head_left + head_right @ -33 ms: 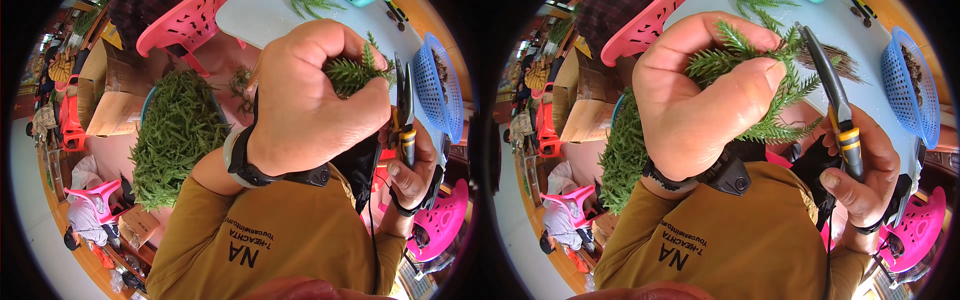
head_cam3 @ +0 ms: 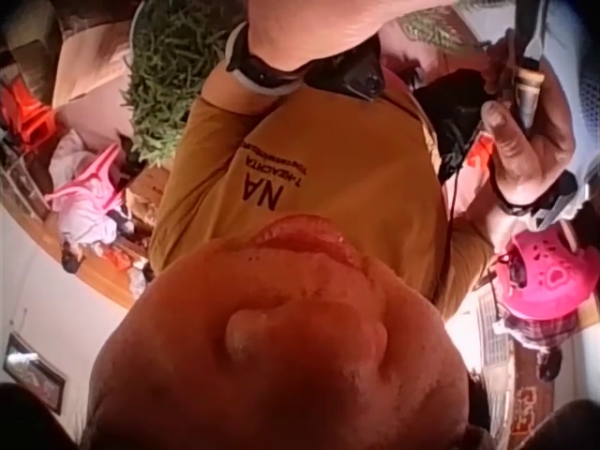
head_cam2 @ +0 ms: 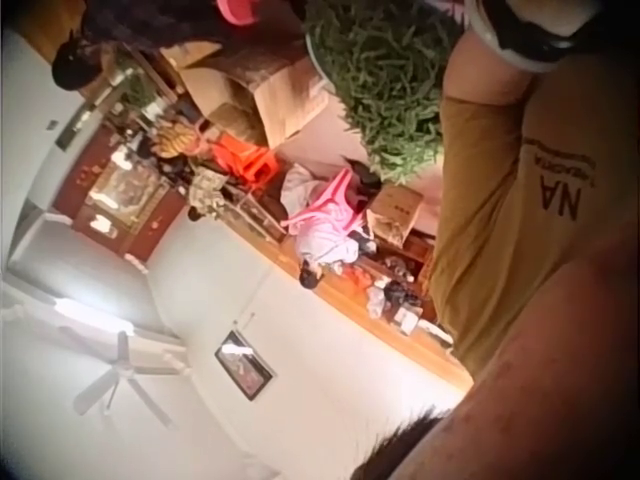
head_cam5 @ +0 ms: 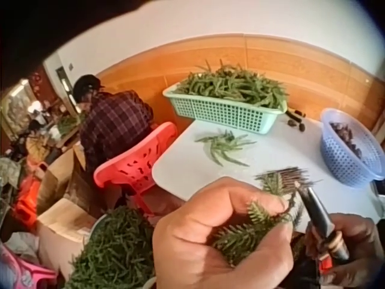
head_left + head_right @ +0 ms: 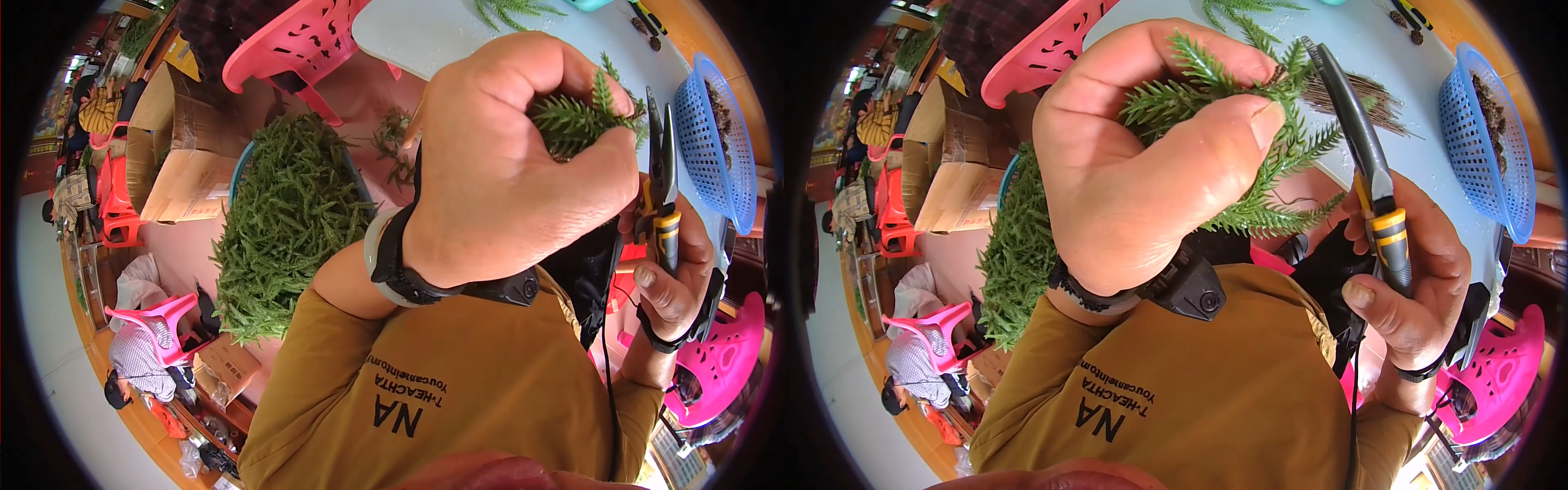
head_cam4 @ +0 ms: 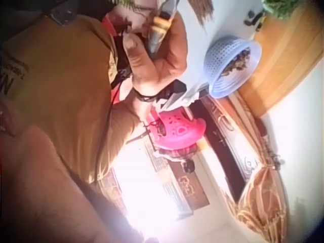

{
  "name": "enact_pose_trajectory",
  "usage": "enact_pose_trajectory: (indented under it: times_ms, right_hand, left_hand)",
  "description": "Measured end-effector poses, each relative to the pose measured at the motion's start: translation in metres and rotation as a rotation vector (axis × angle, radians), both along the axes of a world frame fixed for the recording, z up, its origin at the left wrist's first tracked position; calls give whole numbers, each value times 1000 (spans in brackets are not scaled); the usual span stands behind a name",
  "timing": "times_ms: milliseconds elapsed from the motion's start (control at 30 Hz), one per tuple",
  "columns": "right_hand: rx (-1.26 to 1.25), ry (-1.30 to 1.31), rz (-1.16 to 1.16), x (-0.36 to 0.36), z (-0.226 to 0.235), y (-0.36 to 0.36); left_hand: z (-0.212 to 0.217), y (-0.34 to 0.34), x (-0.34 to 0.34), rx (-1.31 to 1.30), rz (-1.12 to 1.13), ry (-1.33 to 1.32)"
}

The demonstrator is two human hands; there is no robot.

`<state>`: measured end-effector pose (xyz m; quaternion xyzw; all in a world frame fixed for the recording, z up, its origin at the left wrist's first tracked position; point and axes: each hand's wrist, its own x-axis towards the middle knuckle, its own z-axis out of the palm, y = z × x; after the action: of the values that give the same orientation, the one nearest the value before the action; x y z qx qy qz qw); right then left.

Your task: The person trims a green branch with pliers, picks up a pinecone, and secures it to the branch by wrapping the stem and using the pliers.

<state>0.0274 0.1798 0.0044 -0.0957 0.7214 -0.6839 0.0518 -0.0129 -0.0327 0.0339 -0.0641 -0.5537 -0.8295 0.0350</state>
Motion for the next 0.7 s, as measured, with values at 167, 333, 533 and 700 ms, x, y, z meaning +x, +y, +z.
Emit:
enact_pose_trajectory:
  times_ms: [167, 333, 533, 700]
  right_hand:
    - [35, 14, 38, 2, 11, 0]
    - [98, 48, -112, 8, 13, -19]
    - [155, 94, -160, 13, 14, -30]
    - [214, 116, -190, 14, 11, -36]
  left_hand:
    - [-24, 12, -10, -20, 179, 308]
    - [-45, 22, -29, -267, 614, 921]
    - [-46, 16, -31, -478, 643, 1004]
    - [-45, 13, -28, -554, 677, 997]
